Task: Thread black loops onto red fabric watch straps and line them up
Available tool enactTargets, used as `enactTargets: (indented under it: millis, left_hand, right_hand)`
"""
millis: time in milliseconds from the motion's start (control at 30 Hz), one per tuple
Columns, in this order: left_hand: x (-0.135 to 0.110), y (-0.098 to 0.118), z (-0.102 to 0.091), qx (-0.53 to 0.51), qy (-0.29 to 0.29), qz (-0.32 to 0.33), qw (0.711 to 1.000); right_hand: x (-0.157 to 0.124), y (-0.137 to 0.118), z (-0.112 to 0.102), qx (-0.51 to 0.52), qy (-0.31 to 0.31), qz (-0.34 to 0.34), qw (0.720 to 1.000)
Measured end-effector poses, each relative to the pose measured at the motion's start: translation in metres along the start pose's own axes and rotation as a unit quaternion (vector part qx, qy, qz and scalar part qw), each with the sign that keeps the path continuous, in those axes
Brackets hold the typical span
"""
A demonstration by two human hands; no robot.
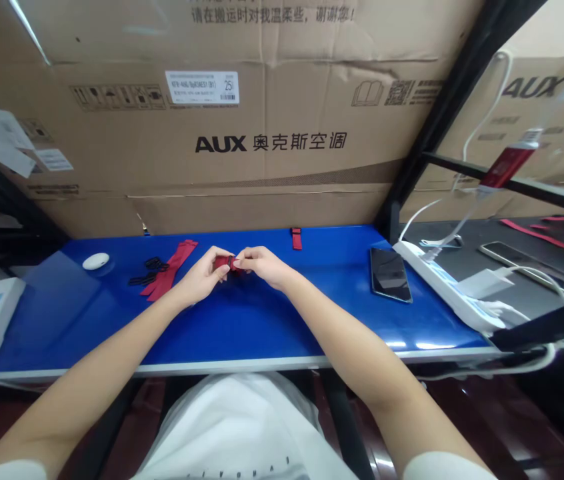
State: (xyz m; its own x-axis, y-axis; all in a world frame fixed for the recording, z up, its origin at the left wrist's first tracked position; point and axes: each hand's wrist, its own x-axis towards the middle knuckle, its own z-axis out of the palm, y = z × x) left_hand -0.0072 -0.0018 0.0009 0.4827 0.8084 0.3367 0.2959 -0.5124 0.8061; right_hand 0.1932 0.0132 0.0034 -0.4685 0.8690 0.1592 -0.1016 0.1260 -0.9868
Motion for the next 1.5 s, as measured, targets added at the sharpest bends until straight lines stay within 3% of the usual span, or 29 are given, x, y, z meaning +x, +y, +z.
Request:
enactTargets:
  millis: [100, 367, 567, 800, 900, 1033, 1167, 1333, 1500]
  left_hand:
    - [-0.001, 0.003, 0.0, 0.038, 0.02, 0.002, 0.999]
    - [-0.002, 0.004, -0.001, 0.08, 0.005, 0.024, 0.997]
    - [0.001, 0.002, -0.004, 0.125, 0.03, 0.106, 0.986]
    - [-0.001, 0.007, -0.002, 0.118, 0.03, 0.13, 0.984]
    - [0.0, 0.005, -0.003, 0.101, 0.047, 0.115, 0.987]
    - [0.004, 0.0, -0.003, -0.004, 0.112, 0.061, 0.992]
    - [0.006, -0.002, 0.0, -0.107, 0.135, 0.0, 0.985]
    - [0.004, 0.003, 0.001, -0.114, 0.142, -0.017, 0.983]
    - [0.002, 0.008, -0.003, -0.109, 0.142, -0.03, 0.983]
  right_hand:
    - [0.002, 0.001, 0.001, 0.007, 0.006, 0.0, 1.0]
    - [0.001, 0.006, 0.001, 0.015, 0.004, 0.026, 1.0]
    - [0.001, 0.008, 0.002, 0.023, 0.011, 0.041, 0.999]
    - [0.0, 0.01, 0.004, 0.045, 0.008, 0.062, 0.997]
    - [0.001, 0.009, 0.003, 0.005, 0.022, 0.052, 0.998]
    - [0.0, 0.005, 0.0, -0.059, 0.066, -0.031, 0.996]
    - [-0.001, 0.001, 0.002, -0.09, 0.002, -0.097, 0.991]
    - [-0.007, -0.005, 0.011, -0.216, 0.049, -0.165, 0.961]
    - [-0.011, -0.013, 0.011, -0.256, 0.059, -0.152, 0.953]
